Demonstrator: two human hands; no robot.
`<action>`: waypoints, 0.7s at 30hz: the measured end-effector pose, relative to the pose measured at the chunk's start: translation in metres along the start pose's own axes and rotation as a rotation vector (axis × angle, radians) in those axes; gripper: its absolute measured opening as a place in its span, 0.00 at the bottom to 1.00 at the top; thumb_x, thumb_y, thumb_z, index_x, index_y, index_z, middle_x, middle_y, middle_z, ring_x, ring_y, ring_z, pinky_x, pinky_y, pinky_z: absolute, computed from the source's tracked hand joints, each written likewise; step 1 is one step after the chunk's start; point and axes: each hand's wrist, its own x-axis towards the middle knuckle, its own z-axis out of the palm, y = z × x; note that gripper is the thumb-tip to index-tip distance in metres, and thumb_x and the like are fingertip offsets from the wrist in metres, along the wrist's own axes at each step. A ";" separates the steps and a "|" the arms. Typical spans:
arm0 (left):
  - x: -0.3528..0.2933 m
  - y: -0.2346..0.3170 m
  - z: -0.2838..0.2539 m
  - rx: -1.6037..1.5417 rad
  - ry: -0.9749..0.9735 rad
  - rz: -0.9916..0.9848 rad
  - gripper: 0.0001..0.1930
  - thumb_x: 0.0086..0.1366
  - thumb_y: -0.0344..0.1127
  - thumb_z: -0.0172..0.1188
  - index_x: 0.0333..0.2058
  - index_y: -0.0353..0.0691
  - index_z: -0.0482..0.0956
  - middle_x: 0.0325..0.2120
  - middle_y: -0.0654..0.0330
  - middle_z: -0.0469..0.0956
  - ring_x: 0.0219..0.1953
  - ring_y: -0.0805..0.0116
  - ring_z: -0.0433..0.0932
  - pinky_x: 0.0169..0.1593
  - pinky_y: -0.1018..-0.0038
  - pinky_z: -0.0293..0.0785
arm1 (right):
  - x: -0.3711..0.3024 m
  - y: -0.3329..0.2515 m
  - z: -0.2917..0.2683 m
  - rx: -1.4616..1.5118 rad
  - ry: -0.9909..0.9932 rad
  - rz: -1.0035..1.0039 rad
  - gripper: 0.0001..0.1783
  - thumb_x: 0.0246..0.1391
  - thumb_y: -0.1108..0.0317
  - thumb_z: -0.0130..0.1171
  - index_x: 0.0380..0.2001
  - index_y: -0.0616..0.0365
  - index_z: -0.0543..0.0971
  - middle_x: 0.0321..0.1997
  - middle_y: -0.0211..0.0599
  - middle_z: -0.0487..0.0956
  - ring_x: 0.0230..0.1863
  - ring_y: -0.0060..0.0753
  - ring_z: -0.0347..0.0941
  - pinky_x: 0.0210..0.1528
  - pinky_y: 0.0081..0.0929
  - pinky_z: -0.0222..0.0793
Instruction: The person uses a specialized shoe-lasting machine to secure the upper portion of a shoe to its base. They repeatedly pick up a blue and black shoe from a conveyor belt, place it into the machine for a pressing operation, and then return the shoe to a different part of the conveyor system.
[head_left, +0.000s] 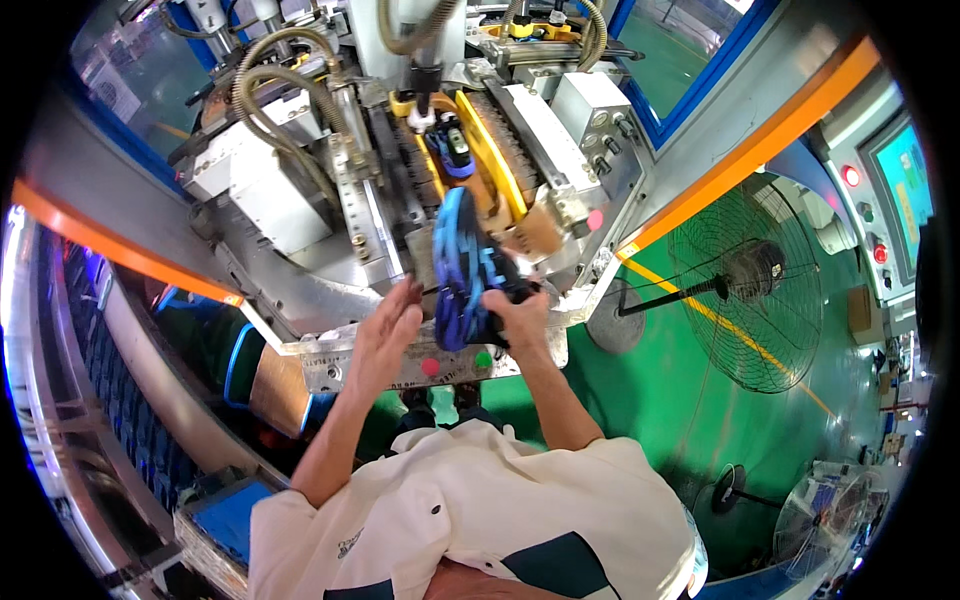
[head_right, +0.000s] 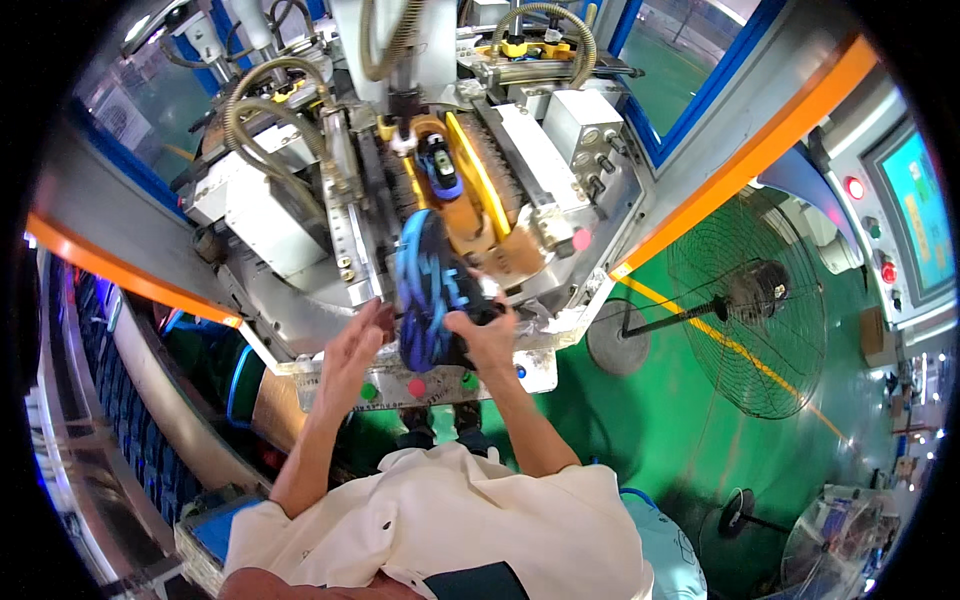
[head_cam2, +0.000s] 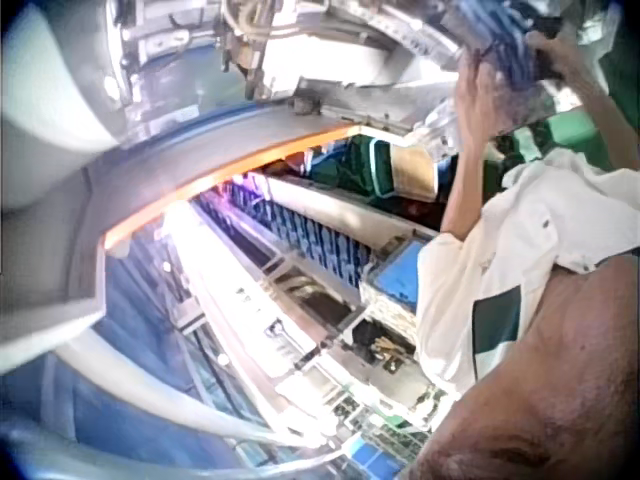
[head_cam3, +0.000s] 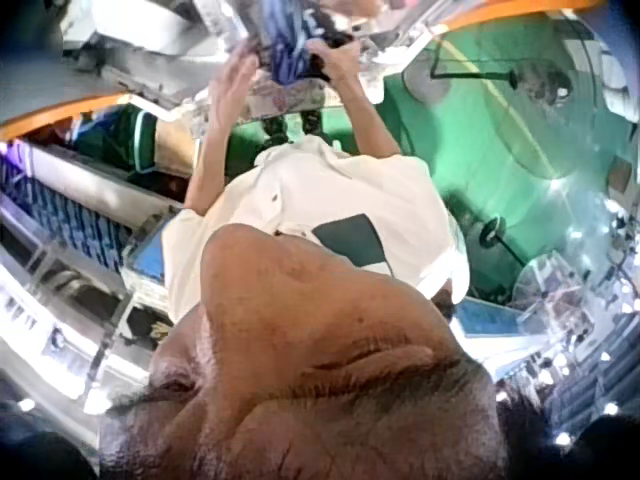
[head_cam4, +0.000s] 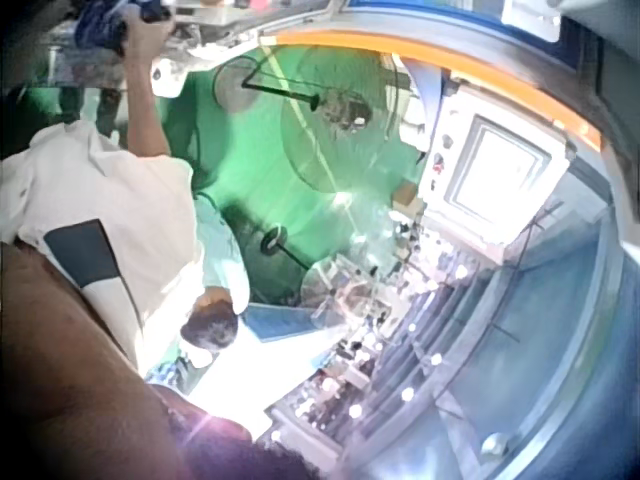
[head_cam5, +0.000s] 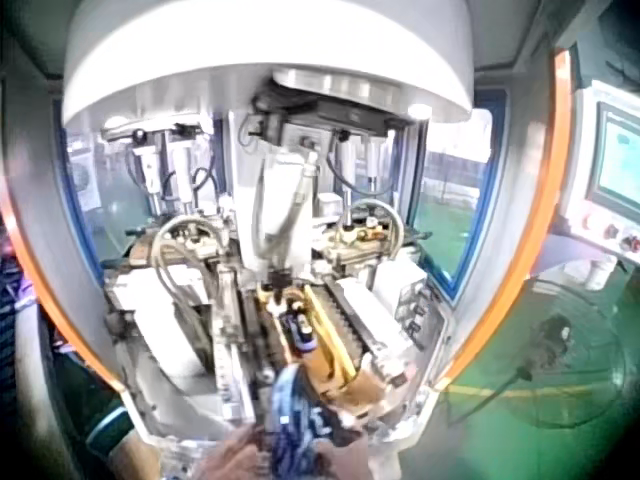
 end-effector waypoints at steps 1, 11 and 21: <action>0.032 -0.002 -0.001 0.001 0.003 -0.048 0.31 0.70 0.45 0.53 0.64 0.30 0.59 0.59 0.53 0.68 0.57 0.67 0.70 0.60 0.73 0.64 | 0.012 0.003 -0.016 0.030 0.064 0.004 0.38 0.35 0.76 0.69 0.56 0.59 0.72 0.42 0.29 0.77 0.39 0.22 0.73 0.45 0.21 0.71; 0.371 -0.131 0.015 0.754 0.604 -0.196 0.35 0.56 0.49 0.64 0.54 0.26 0.68 0.49 0.38 0.74 0.54 0.42 0.73 0.57 0.60 0.68 | 0.037 -0.068 -0.072 -0.255 0.404 -0.271 0.44 0.37 0.64 0.77 0.58 0.65 0.68 0.51 0.38 0.75 0.51 0.29 0.72 0.56 0.27 0.66; 0.258 -0.066 -0.055 -0.531 0.252 -0.460 0.18 0.57 0.33 0.66 0.45 0.35 0.74 0.39 0.55 0.79 0.38 0.62 0.81 0.35 0.60 0.80 | 0.273 -0.091 0.007 -1.091 0.201 0.036 0.22 0.36 0.67 0.72 0.37 0.68 0.80 0.35 0.41 0.82 0.32 0.28 0.75 0.39 0.28 0.72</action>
